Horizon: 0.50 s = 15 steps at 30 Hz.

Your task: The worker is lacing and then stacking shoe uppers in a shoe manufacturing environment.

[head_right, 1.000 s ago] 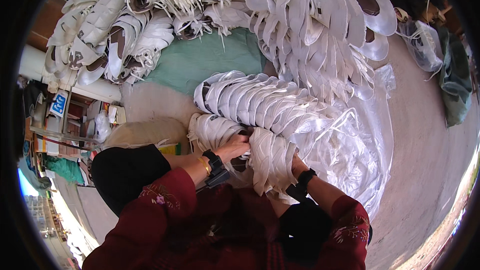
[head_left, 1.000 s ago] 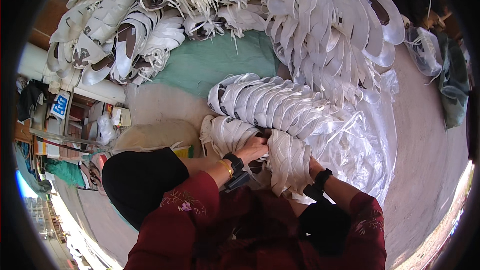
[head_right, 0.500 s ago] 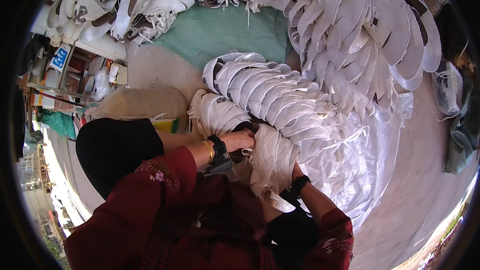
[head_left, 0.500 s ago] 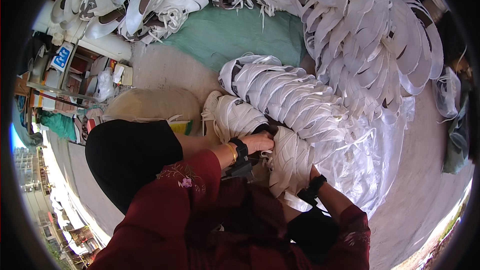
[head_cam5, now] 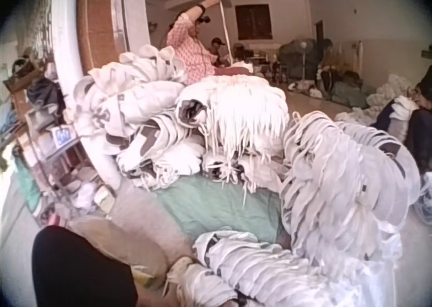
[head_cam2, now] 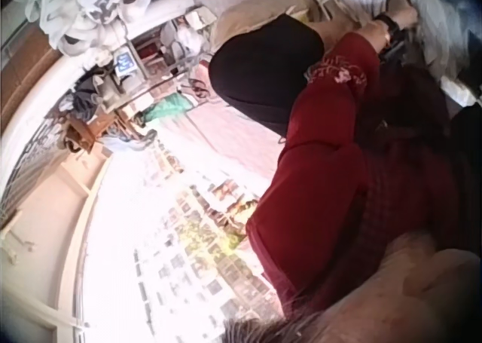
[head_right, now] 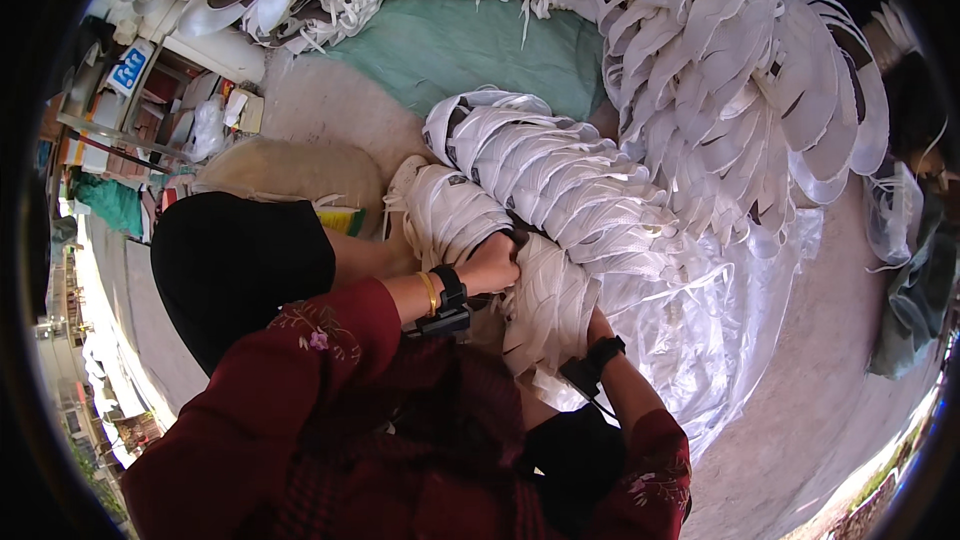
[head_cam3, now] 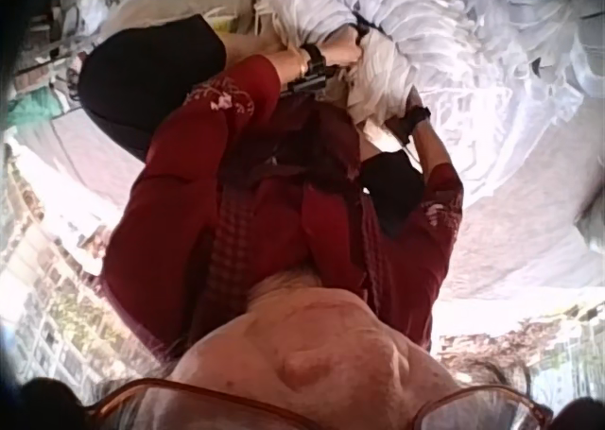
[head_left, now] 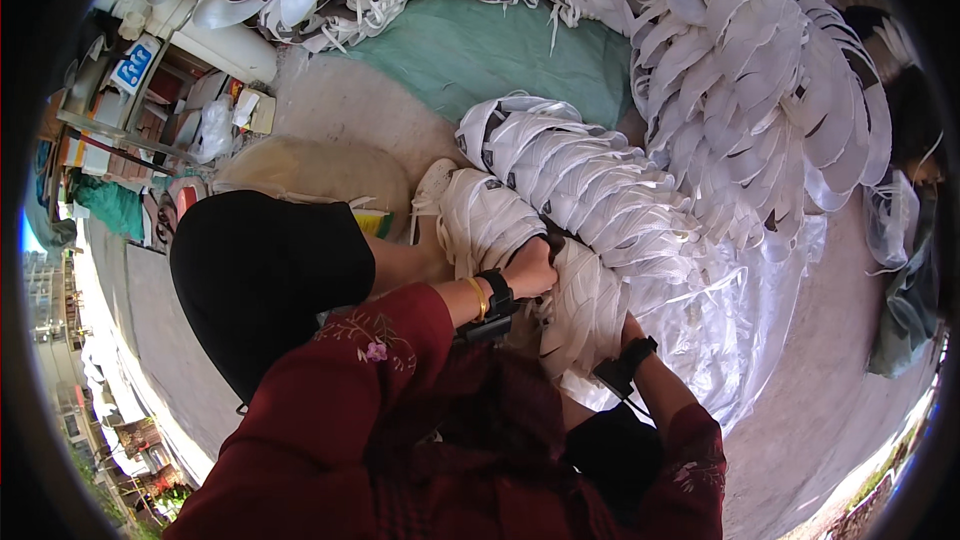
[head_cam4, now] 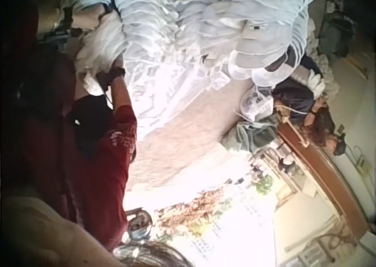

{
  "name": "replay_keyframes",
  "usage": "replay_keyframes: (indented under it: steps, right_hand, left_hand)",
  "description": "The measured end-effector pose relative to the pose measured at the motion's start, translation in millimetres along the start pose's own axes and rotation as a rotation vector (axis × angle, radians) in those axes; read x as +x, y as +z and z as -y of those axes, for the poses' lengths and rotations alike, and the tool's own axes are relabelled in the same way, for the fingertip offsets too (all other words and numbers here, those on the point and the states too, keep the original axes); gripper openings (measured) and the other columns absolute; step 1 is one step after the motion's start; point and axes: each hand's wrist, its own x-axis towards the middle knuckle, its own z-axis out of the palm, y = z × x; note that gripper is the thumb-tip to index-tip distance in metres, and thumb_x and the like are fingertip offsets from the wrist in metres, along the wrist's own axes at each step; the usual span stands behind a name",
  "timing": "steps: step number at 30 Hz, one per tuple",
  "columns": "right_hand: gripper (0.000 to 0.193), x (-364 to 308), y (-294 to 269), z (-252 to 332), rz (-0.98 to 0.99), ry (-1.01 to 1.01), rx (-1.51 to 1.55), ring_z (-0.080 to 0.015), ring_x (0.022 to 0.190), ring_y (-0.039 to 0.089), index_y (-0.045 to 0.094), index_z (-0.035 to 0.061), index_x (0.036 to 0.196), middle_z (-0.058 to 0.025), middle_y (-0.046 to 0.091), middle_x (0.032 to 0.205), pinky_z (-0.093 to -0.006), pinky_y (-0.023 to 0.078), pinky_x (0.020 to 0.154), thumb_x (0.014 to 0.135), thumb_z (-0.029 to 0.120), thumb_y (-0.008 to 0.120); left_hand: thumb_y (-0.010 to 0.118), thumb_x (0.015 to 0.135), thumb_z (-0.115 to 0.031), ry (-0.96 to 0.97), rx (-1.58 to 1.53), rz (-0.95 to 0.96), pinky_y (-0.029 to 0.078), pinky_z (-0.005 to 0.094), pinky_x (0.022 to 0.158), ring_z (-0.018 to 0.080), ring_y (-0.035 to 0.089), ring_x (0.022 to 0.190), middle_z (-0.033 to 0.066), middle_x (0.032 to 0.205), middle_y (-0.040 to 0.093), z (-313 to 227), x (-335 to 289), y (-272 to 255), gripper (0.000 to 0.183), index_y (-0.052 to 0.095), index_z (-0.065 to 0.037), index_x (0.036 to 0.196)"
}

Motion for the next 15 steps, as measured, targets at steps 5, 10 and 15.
replay_keyframes:
  steps: [5, 10, 15]
  right_hand:
    - [0.033, -5.5, -24.7, 6.2, -0.046, -0.07, -0.165, -0.0282, 0.099, 0.065, 0.066, 0.003, 0.104, -0.0207, 0.067, 0.095, -0.0392, 0.049, 0.088, 0.092, 0.027, 0.047]
    - [0.031, -1.1, -35.3, 33.5, -0.108, -0.097, -0.32, -0.0283, 0.097, 0.066, 0.067, 0.0032, 0.101, -0.0208, 0.068, 0.093, -0.0391, 0.05, 0.088, 0.091, 0.025, 0.048]
    - [0.03, -16.7, -63.6, 44.7, -0.164, -0.137, -0.519, -0.0284, 0.096, 0.067, 0.068, 0.0033, 0.099, -0.0209, 0.068, 0.091, -0.0391, 0.05, 0.087, 0.09, 0.024, 0.05]
  left_hand:
    - [0.056, 0.073, 0.001, 0.322, 0.445, -0.242, 0.05, 0.0497, 0.077, 0.0456, 0.062, 0.088, 0.031, 0.089, 0.063, -22.7, -29.4, -16.2, 0.016, 0.061, 0.009, 0.086]
    - [0.056, 0.079, -0.001, 0.297, -0.042, 0.02, 0.053, 0.0374, 0.054, 0.0268, 0.068, 0.067, 0.0192, 0.075, 0.063, -69.4, -45.2, -78.8, 0.008, 0.057, 0.007, 0.077]
    - [0.054, 0.095, -0.014, 0.101, -0.444, -0.054, 0.056, 0.0273, 0.059, 0.0183, 0.069, 0.081, 0.0128, 0.093, 0.066, -92.6, -53.5, -127.7, 0.018, 0.059, 0.004, 0.096]
